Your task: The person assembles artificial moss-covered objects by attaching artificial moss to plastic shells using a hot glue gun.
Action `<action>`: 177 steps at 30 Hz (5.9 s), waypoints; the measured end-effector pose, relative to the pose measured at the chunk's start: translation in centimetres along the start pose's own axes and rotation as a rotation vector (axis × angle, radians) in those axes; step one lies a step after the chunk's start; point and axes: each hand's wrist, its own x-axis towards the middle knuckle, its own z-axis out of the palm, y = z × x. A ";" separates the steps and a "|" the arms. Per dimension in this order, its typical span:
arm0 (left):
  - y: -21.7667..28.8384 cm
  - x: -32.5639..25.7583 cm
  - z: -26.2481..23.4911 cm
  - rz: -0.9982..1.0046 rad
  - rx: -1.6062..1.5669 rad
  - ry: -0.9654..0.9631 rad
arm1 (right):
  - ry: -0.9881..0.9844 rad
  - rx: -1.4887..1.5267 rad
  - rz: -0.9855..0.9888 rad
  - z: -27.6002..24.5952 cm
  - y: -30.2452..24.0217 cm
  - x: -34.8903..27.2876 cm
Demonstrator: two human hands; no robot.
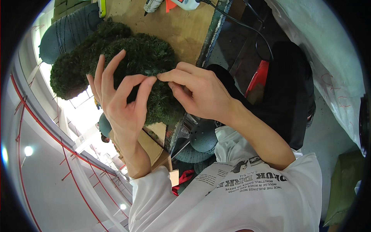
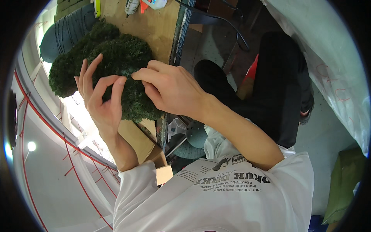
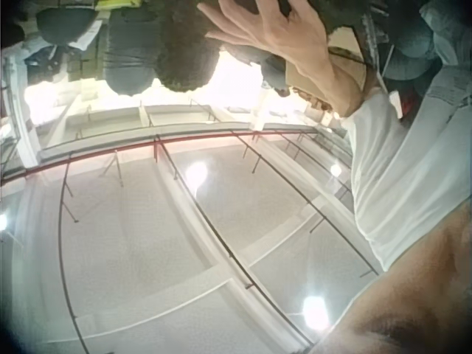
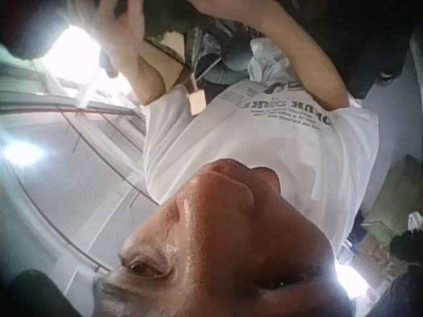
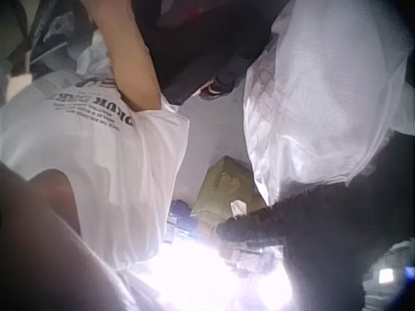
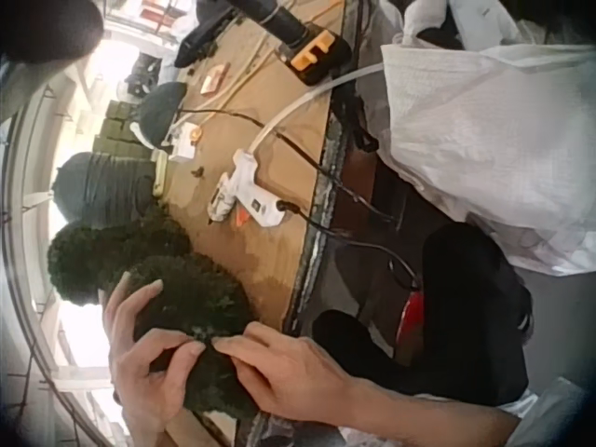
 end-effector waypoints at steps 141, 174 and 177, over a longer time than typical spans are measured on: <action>0.4 0.5 0.3 -0.078 0.025 -0.073 | -0.311 -0.098 0.496 -8.3 -3.4 -0.1; -13.5 -61.2 -4.4 -1.497 -0.248 -0.292 | 0.054 -0.859 0.013 -11.1 -12.5 5.3; -13.4 -60.8 -6.2 -1.507 -0.082 -0.063 | 0.098 -0.770 0.035 -10.4 -14.2 2.6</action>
